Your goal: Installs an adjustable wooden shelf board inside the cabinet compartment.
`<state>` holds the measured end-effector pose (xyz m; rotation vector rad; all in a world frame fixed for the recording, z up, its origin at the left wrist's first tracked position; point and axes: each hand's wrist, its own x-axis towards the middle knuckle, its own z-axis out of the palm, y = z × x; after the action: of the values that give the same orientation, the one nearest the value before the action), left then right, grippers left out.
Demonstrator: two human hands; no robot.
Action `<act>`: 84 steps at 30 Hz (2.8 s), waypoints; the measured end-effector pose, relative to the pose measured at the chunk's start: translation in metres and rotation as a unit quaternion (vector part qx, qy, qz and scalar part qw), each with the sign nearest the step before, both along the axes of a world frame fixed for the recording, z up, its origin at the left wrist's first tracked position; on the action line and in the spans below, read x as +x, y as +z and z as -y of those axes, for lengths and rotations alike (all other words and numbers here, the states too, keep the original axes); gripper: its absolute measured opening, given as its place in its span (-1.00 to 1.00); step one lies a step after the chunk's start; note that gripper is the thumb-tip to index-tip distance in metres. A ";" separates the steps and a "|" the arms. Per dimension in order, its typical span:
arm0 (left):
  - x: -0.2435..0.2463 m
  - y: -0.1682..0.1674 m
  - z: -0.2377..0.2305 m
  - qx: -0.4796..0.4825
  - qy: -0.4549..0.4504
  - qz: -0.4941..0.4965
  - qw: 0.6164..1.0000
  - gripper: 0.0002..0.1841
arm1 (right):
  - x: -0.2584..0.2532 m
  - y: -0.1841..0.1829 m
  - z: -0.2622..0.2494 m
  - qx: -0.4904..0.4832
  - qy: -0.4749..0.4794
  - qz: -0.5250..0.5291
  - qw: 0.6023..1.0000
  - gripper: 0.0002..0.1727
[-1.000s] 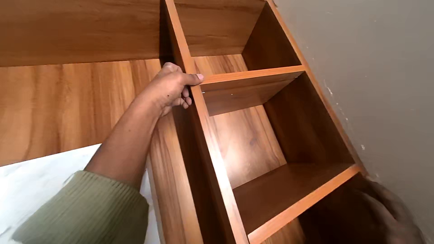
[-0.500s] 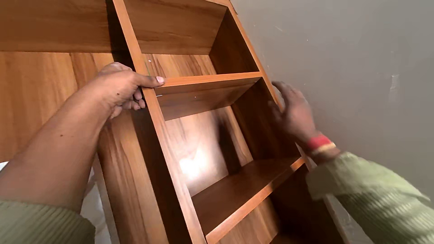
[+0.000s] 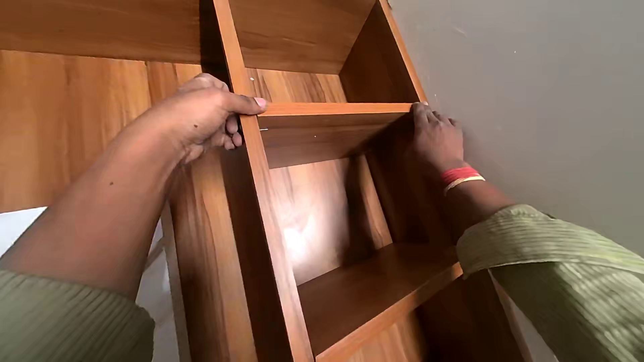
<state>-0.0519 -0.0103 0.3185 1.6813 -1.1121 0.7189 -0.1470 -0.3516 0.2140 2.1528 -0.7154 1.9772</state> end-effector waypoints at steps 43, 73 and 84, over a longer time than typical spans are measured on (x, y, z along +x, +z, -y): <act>0.008 -0.010 0.001 -0.049 -0.068 -0.055 0.995 -0.58 | 0.014 0.045 -0.105 0.368 0.693 0.111 0.611 -0.10; 0.005 -0.032 0.021 -0.177 -0.017 0.068 0.982 -0.13 | -0.001 0.139 -0.121 0.272 0.616 0.164 0.721 -0.51; -0.035 -0.021 0.024 -0.204 -0.039 0.230 0.951 -0.52 | -0.063 0.142 -0.133 0.188 0.622 0.199 0.734 -0.51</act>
<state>-0.0873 -0.0348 0.2979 1.1398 -1.2322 1.2385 -0.2104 -0.2187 0.3557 2.8150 0.6780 3.1562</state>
